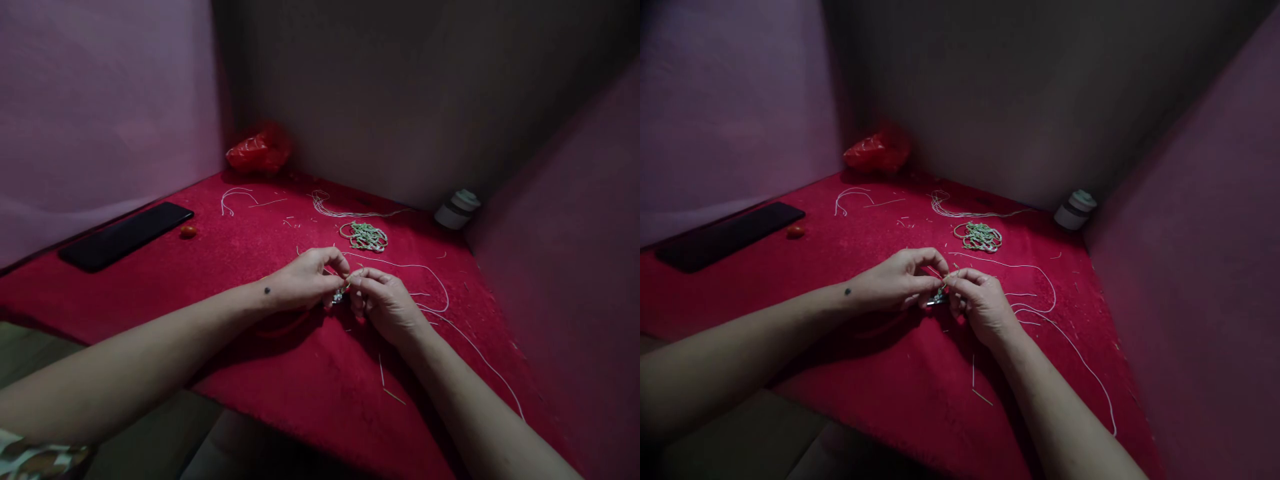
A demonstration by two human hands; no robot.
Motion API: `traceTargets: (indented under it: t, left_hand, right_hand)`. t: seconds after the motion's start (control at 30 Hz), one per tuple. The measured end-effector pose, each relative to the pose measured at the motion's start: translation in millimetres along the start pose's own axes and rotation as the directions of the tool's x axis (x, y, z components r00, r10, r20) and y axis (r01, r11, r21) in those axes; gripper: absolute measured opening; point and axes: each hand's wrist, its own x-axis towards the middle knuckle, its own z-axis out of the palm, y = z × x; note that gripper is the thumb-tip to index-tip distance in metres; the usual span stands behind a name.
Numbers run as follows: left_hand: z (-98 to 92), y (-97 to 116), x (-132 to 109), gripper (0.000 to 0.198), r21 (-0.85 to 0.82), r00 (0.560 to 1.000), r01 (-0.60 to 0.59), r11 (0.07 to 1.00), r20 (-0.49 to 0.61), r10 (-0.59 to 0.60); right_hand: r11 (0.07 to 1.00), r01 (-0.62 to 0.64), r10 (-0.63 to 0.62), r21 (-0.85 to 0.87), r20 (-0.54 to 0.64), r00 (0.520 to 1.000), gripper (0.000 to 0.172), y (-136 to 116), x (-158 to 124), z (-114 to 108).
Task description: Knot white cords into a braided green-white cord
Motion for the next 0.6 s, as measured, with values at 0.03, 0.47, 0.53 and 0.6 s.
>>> traceTargets:
  t: [0.03,0.47,0.53,0.6]
  left_hand:
    - [1.6,0.5,-0.3,0.014,-0.018,1.0,0.005,1.0,0.008,-0.005]
    - [7.5,-13.4,6.6,0.004,-0.07,0.999,-0.041,0.997,-0.028,0.04]
    - [8.7,-11.5,5.4,0.005,-0.081,0.999,-0.017,0.997,-0.035,0.014]
    - [10.8,-9.4,3.5,0.006,-0.116,0.999,0.01,0.993,-0.034,-0.014]
  right_hand:
    - [1.0,0.0,0.0,0.001,0.004,1.0,0.018,0.2,0.0,-0.1]
    - [0.963,0.162,-0.163,-0.214,0.012,0.986,0.017,0.9,-2.1,2.6]
    - [0.945,0.176,-0.19,-0.275,-0.024,0.982,0.015,0.0,-3.4,5.6]
    - [0.927,0.179,-0.214,-0.33,-0.074,0.974,0.014,-0.6,-4.5,8.0]
